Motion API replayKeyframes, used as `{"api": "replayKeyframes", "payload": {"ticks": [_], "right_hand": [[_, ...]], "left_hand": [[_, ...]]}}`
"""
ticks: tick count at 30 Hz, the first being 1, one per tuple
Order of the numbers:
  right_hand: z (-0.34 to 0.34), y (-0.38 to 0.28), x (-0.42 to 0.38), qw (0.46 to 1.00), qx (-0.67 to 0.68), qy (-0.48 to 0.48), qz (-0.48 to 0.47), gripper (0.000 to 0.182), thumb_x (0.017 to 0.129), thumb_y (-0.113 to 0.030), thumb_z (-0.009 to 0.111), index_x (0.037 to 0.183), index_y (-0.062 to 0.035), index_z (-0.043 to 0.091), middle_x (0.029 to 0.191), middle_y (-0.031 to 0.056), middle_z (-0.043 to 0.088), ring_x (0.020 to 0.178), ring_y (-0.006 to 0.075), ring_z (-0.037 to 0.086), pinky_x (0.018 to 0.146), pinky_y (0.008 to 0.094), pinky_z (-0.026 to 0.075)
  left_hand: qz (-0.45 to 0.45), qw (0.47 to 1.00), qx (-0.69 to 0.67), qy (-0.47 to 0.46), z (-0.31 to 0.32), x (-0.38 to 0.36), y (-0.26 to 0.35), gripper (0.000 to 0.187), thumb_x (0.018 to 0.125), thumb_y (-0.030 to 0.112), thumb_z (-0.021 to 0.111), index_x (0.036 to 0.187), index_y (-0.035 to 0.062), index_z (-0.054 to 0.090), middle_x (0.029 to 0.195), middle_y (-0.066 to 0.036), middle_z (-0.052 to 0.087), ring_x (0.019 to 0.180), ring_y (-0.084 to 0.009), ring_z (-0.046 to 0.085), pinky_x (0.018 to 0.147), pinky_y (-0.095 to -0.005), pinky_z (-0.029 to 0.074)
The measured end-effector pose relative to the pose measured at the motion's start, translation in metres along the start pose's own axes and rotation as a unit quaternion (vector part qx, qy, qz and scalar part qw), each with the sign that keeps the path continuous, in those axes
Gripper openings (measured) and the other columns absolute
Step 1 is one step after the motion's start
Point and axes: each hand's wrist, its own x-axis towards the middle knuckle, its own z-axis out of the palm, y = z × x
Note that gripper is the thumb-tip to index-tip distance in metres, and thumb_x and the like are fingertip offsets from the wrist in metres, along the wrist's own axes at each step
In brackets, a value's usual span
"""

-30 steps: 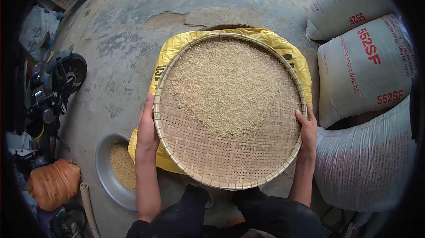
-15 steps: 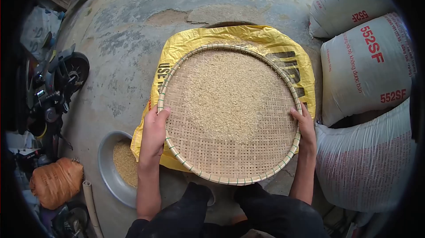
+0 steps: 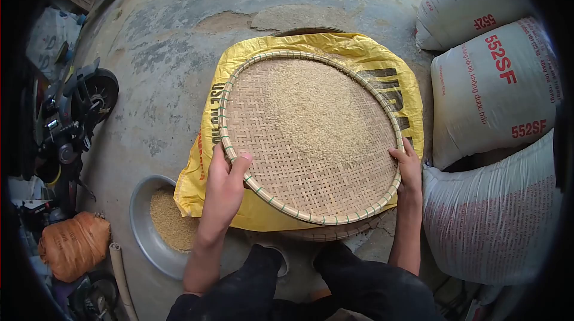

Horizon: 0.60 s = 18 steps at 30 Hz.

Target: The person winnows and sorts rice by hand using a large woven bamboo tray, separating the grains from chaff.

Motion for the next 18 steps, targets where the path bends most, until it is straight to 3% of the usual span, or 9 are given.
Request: {"api": "replayKeyframes", "payload": {"ticks": [3,6,7,9,13,16,18], "right_hand": [[-0.004,-0.009,-0.007,0.999,-0.002,-0.051,-0.006,0.062,0.085,0.006,0.060,0.145,0.0061,0.042,0.114,0.0134,0.064,0.093,0.0164,0.067,0.079,0.0266,0.055],[-0.016,-0.006,0.011,0.995,-0.067,-0.074,0.008,0.065,0.085,0.000,0.064,0.145,0.0060,0.042,0.123,0.0136,0.062,0.100,0.0173,0.065,0.088,0.0279,0.052],[-0.015,-0.004,0.012,0.992,-0.105,-0.071,0.007,0.066,0.085,-0.001,0.065,0.146,0.0060,0.042,0.126,0.0136,0.061,0.103,0.0176,0.064,0.092,0.0284,0.050],[-0.004,-0.005,0.002,0.993,-0.088,-0.071,0.025,0.066,0.086,-0.003,0.066,0.147,0.0050,0.041,0.132,0.0149,0.058,0.107,0.0186,0.063,0.097,0.0284,0.048],[0.009,-0.005,-0.010,0.996,-0.006,-0.092,-0.006,0.064,0.090,-0.006,0.064,0.148,0.0029,0.037,0.134,0.0157,0.057,0.113,0.0206,0.060,0.097,0.0325,0.049],[0.016,0.007,-0.029,0.996,0.059,-0.058,0.030,0.043,0.092,-0.003,0.060,0.132,0.0041,0.047,0.121,0.0145,0.061,0.106,0.0232,0.062,0.094,0.0362,0.051],[0.020,0.016,-0.039,0.998,0.045,-0.031,0.016,0.045,0.092,-0.001,0.058,0.135,0.0045,0.046,0.121,0.0147,0.061,0.105,0.0224,0.063,0.093,0.0357,0.052]], "left_hand": [[-0.015,0.996,-0.082,0.034,-0.019,0.025,-0.010,0.044,0.097,0.016,0.055,0.135,-0.0052,0.048,0.119,-0.011,0.066,0.104,-0.0202,0.065,0.094,-0.0317,0.050],[-0.137,0.959,-0.247,-0.010,-0.047,0.046,-0.015,0.043,0.097,0.018,0.057,0.133,-0.0054,0.051,0.122,-0.014,0.064,0.104,-0.0214,0.066,0.091,-0.0333,0.053],[-0.138,0.960,-0.245,-0.011,-0.046,0.045,-0.016,0.043,0.097,0.018,0.057,0.133,-0.0054,0.051,0.122,-0.014,0.064,0.104,-0.0214,0.066,0.091,-0.0333,0.053],[-0.103,0.990,-0.090,-0.014,-0.043,0.047,-0.021,0.042,0.096,0.014,0.057,0.132,-0.0059,0.051,0.121,-0.015,0.064,0.103,-0.0210,0.066,0.091,-0.0340,0.053],[-0.091,0.991,-0.092,-0.021,-0.046,0.053,-0.052,0.041,0.093,0.007,0.055,0.132,-0.0069,0.050,0.121,-0.016,0.063,0.105,-0.0212,0.065,0.093,-0.0343,0.052],[-0.027,0.996,-0.075,0.034,-0.028,0.045,-0.068,0.041,0.091,0.000,0.049,0.132,-0.0061,0.049,0.123,-0.015,0.062,0.111,-0.0207,0.060,0.099,-0.0334,0.046],[-0.011,0.997,-0.077,0.029,-0.023,0.044,-0.065,0.043,0.091,-0.001,0.049,0.134,-0.0056,0.048,0.124,-0.015,0.061,0.112,-0.0206,0.059,0.100,-0.0337,0.045]]}}
